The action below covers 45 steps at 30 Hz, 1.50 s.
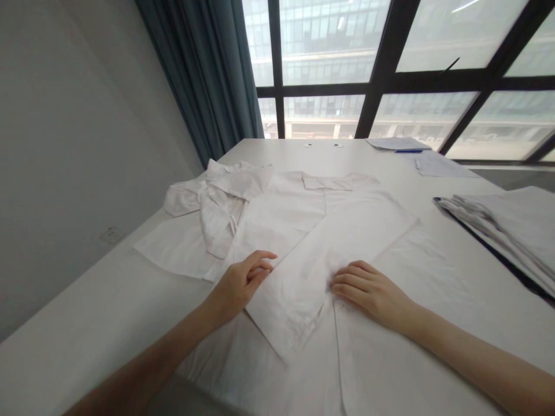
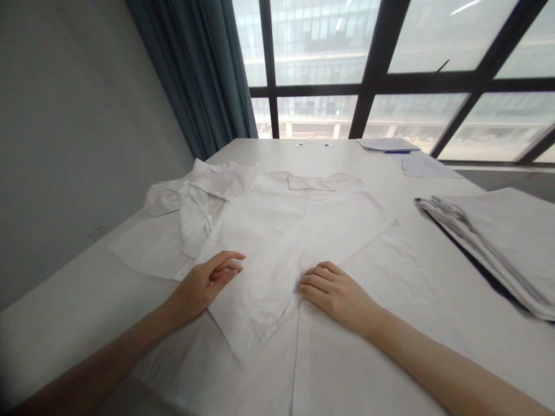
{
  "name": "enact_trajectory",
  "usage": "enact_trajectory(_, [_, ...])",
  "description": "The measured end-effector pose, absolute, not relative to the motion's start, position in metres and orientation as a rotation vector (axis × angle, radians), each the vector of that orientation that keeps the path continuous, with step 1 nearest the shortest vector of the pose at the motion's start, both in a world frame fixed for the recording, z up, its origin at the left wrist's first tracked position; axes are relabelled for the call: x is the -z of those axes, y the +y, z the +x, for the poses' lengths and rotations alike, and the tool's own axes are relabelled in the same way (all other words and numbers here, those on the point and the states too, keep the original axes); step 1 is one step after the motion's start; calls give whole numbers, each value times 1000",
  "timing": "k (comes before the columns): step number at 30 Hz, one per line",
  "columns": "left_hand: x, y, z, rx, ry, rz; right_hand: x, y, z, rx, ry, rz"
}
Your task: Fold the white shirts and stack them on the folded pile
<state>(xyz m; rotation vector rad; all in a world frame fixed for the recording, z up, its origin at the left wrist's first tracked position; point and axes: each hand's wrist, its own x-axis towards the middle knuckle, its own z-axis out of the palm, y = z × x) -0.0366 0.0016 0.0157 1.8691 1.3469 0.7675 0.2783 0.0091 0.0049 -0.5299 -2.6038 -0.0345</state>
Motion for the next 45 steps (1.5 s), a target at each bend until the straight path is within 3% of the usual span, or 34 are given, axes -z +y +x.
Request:
enact_trajectory(10, [-14, 3, -40, -686, 1312, 1973, -4, 10, 278, 27, -2622, -534])
enact_trajectory(23, [-14, -4, -37, -569, 1120, 2935, -6, 10, 278, 102, -2614, -480])
enact_trajectory(31, [-8, -22, -20, -188, 865, 2885, -1, 12, 278, -115, -2597, -455])
enact_trajectory(36, [-16, -25, -23, -132, 848, 2830, -4, 11, 278, -301, -2568, -540])
enact_trajectory(45, [-22, -25, -25, -89, 813, 2796, 1, 21, 296, -228, -2577, -1022])
